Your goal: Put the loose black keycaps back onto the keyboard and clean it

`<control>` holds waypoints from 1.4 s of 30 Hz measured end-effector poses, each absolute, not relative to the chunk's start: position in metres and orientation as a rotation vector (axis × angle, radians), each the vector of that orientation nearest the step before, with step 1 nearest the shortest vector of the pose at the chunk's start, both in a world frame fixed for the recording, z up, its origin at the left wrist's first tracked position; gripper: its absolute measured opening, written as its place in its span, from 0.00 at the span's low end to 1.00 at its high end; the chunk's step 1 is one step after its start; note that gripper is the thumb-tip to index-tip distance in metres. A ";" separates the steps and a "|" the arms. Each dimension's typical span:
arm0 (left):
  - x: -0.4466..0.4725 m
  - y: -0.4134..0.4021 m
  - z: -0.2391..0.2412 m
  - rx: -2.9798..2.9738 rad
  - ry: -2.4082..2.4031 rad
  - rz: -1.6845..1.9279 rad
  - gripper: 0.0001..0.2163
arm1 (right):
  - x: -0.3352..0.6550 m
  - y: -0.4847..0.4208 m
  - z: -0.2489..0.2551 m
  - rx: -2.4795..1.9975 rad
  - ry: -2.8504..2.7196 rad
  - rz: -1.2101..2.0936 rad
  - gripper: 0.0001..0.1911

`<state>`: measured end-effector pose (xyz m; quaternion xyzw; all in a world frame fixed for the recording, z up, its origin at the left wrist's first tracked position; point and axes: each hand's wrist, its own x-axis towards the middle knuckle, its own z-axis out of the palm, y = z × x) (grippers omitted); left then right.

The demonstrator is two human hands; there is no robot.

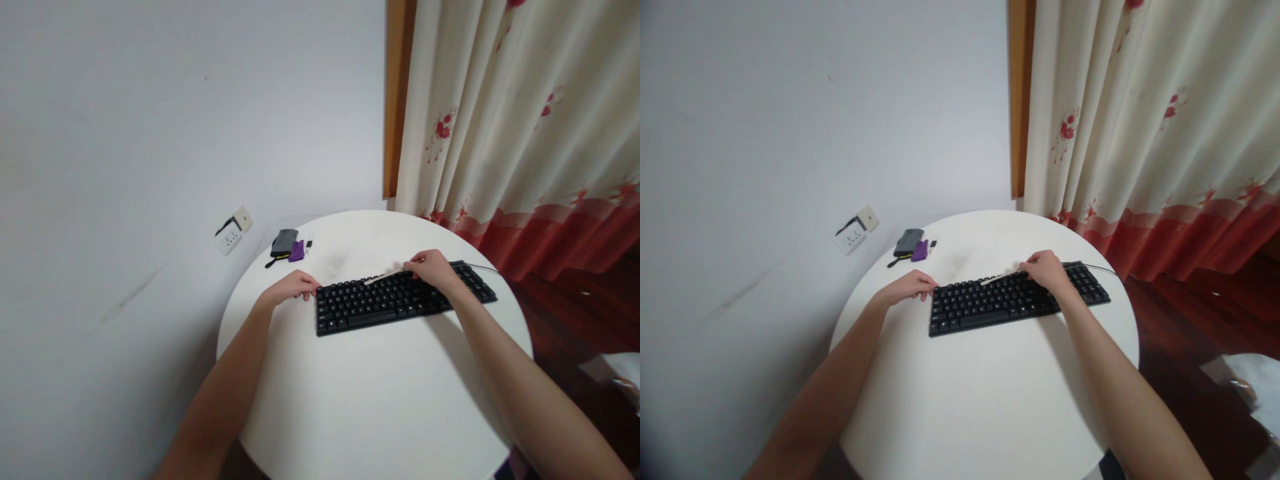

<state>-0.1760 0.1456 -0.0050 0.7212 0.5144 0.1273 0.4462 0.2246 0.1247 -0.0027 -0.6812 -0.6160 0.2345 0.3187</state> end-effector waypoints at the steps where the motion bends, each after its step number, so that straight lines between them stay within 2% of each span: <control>1: -0.176 0.146 -0.005 1.787 1.271 0.314 0.15 | 0.228 0.126 -0.004 -1.792 -1.612 0.631 0.10; 12: -0.177 0.147 -0.007 1.784 1.281 0.309 0.15 | 0.224 0.124 -0.005 -1.774 -1.626 0.658 0.11; 21: -0.179 0.150 -0.010 1.769 1.283 0.307 0.15 | 0.230 0.126 -0.004 -1.732 -1.593 0.651 0.09; 28: -0.176 0.147 -0.005 1.783 1.277 0.297 0.16 | 0.207 0.118 0.008 -1.526 -1.435 0.610 0.16; 34: -0.175 0.145 -0.002 1.791 1.280 0.296 0.15 | 0.194 0.112 0.014 -1.350 -1.281 0.812 0.15; 38: -0.176 0.146 -0.004 1.784 1.286 0.296 0.15 | 0.190 0.111 0.013 -1.265 -1.225 0.988 0.18; 42: -0.177 0.148 -0.006 1.779 1.288 0.294 0.15 | 0.190 0.115 0.008 -1.307 -1.192 1.009 0.17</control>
